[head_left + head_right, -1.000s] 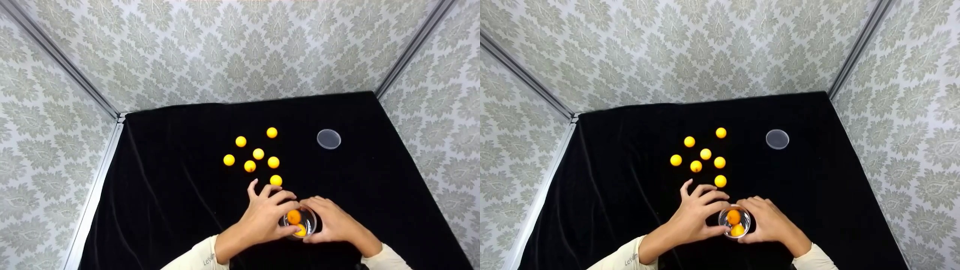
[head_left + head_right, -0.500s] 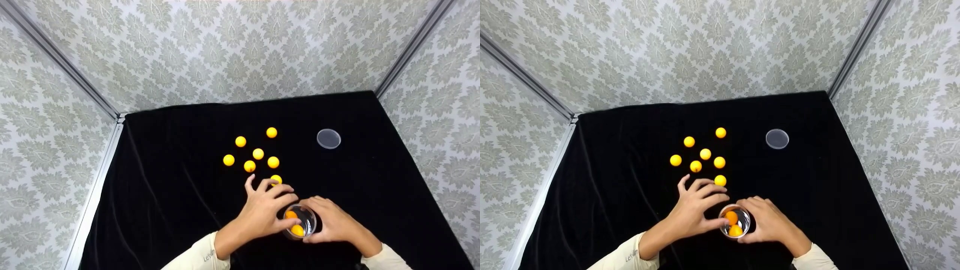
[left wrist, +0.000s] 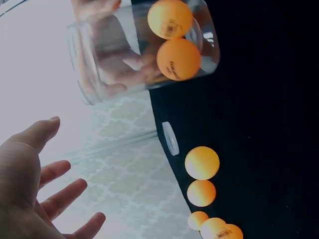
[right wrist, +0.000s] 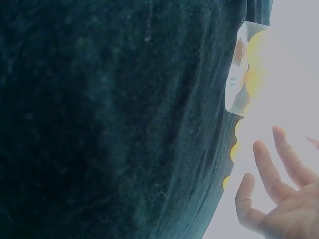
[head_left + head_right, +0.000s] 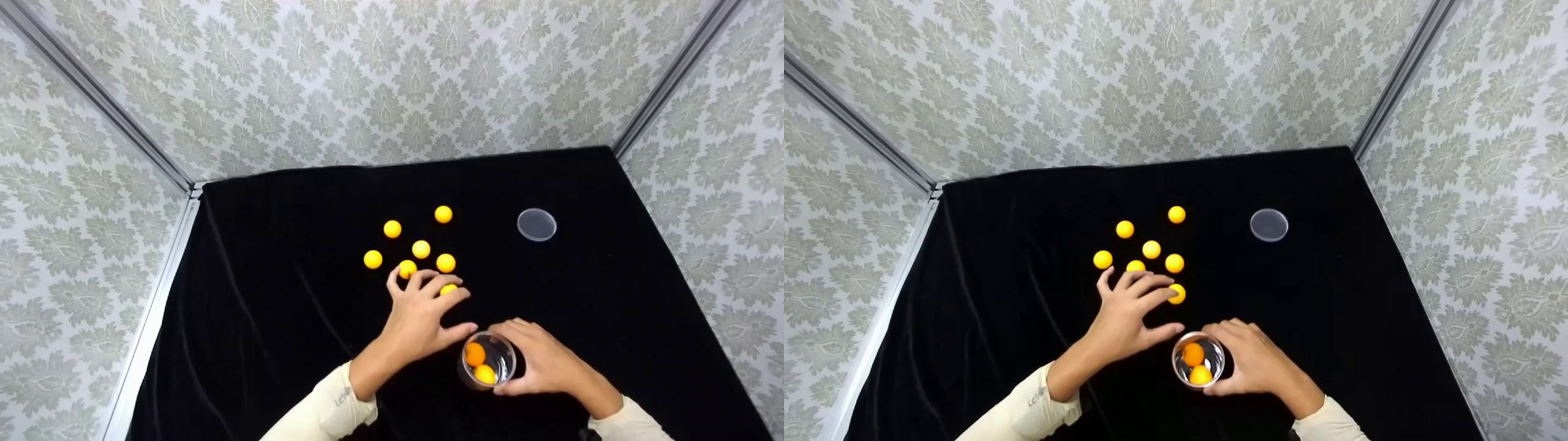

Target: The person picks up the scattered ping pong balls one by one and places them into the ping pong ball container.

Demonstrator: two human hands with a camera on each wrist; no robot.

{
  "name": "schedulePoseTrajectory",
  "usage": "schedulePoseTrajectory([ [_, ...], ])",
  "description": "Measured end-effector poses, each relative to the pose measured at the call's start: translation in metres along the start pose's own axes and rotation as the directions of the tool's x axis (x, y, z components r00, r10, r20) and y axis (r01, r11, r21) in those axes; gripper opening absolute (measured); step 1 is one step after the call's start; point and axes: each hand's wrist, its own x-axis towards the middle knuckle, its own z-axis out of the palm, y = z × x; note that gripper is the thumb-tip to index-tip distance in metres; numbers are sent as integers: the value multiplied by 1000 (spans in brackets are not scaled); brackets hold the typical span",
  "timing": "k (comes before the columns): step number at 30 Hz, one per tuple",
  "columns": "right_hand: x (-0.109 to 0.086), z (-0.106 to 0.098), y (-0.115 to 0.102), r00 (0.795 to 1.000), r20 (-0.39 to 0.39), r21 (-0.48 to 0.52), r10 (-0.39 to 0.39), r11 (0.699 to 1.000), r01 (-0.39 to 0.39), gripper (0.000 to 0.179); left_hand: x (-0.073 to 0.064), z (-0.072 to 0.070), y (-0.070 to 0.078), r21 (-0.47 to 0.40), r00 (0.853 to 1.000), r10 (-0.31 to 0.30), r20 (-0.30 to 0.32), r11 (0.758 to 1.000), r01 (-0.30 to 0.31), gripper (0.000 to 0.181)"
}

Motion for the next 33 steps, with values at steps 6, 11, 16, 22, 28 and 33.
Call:
schedulePoseTrajectory([
  [6, 0, 0, 0, 1000, -2, -10, 1, 1000, -1, 88, 3, 12, -12, 14, 999, -31, 15, 999, 31, 47],
  [11, -2, -1, 0, 1000, 4, -11, 14, 1000, -14, 88, 4, 23, -22, 45, 998, -53, 21, 998, 52, 47],
  [16, -2, -1, -1, 1000, 4, -6, 14, 1000, -14, 89, 3, 35, -35, 86, 995, -88, 47, 993, 83, 47],
  [22, -2, -1, 0, 1000, 1, 0, 13, 1000, -13, 89, 2, 52, -52, 115, 989, -126, 79, 986, 117, 47],
  [28, -2, -1, 0, 1000, -2, -3, 10, 1000, -10, 88, 3, 67, -57, 132, 988, -116, 99, 986, 102, 49],
  [33, -1, 0, 0, 1000, -4, 1, 9, 1000, -9, 87, 5, 77, -58, 163, 986, -107, 125, 983, 86, 49],
])
